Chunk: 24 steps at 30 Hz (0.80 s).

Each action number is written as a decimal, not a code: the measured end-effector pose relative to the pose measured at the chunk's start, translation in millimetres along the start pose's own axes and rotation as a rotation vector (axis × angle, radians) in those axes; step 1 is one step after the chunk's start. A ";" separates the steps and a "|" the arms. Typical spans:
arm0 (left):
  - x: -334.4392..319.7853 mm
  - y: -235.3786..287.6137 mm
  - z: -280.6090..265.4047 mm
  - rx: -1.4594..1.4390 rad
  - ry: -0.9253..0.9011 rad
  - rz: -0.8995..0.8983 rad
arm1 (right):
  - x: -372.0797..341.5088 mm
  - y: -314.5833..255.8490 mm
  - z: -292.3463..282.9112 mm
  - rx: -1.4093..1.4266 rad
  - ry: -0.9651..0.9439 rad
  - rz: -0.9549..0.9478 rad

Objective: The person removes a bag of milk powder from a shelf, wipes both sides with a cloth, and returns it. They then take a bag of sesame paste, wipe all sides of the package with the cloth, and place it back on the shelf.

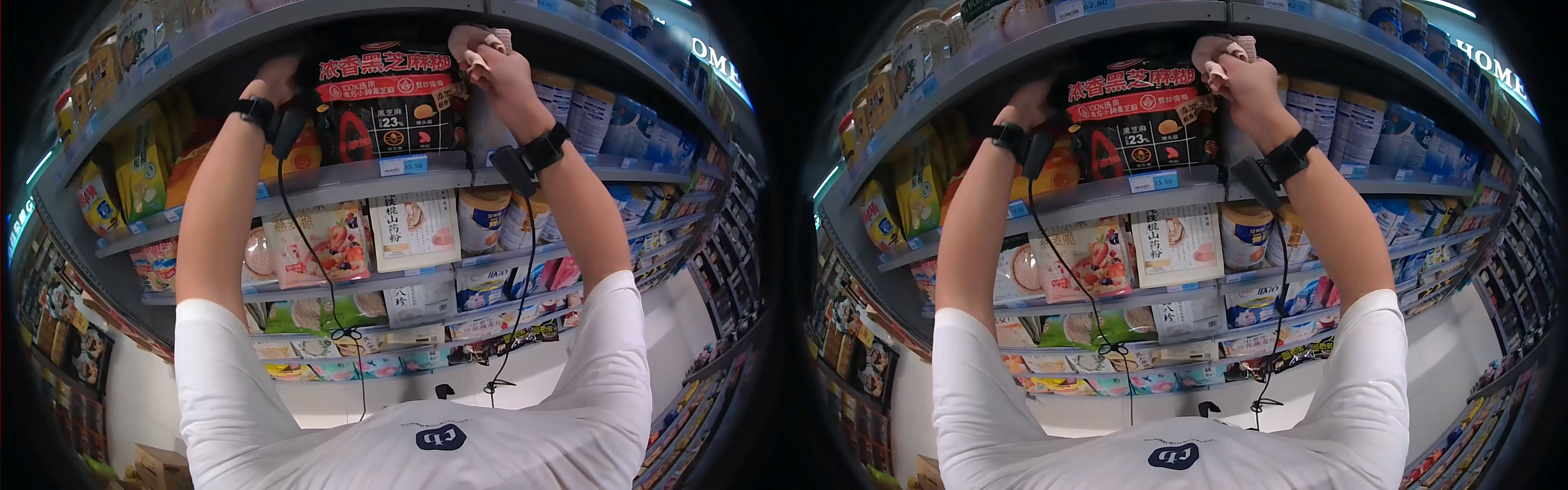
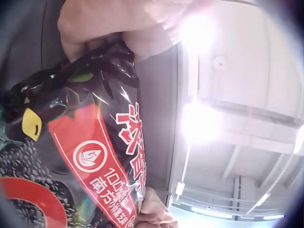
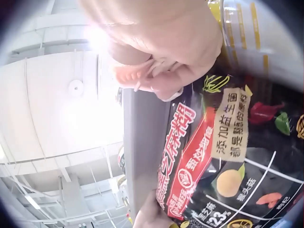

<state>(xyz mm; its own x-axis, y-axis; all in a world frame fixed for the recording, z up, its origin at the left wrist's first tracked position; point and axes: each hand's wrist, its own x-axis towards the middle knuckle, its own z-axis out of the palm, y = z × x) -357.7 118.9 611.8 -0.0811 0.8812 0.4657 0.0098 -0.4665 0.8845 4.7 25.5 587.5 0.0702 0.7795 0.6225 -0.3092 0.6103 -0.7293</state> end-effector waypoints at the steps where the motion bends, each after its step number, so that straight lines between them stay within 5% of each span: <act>1: 17.9 -9.2 -8.2 -0.016 -0.215 0.090 | 6.3 5.7 2.6 -0.004 -0.006 0.002; 2: 64.0 -26.8 -23.7 -0.015 -0.214 0.095 | 19.6 14.6 4.1 0.029 0.063 0.010; 4: 142.3 -54.9 -48.8 1.193 -0.132 0.719 | 27.9 13.1 16.5 0.067 0.132 -0.002; 5: 125.0 -30.8 -31.7 1.194 -0.134 0.737 | 22.8 9.7 26.5 0.033 0.138 -0.046; 8: 12.8 2.6 25.2 -0.327 -0.031 0.169 | 21.5 9.4 17.4 -0.007 0.122 -0.106; 12: -35.1 12.4 13.2 -0.110 -0.144 0.446 | 16.2 12.4 15.0 0.019 0.131 -0.133; 16: -40.4 27.0 13.2 0.032 -0.034 0.262 | 17.7 19.2 16.3 0.119 0.149 -0.108; 17: -19.5 13.3 6.9 -0.001 -0.154 0.461 | 22.6 22.6 15.5 0.088 0.129 -0.107; 24: 23.0 -14.0 22.1 -0.163 -0.112 0.446 | 51.0 25.4 21.4 -0.092 0.064 0.014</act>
<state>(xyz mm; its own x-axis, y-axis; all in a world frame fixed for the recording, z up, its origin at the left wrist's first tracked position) -337.7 147.3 610.8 0.0034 0.5911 0.8066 -0.1375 -0.7986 0.5859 -19.9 77.8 606.8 0.1274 0.7936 0.5949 -0.2228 0.6074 -0.7625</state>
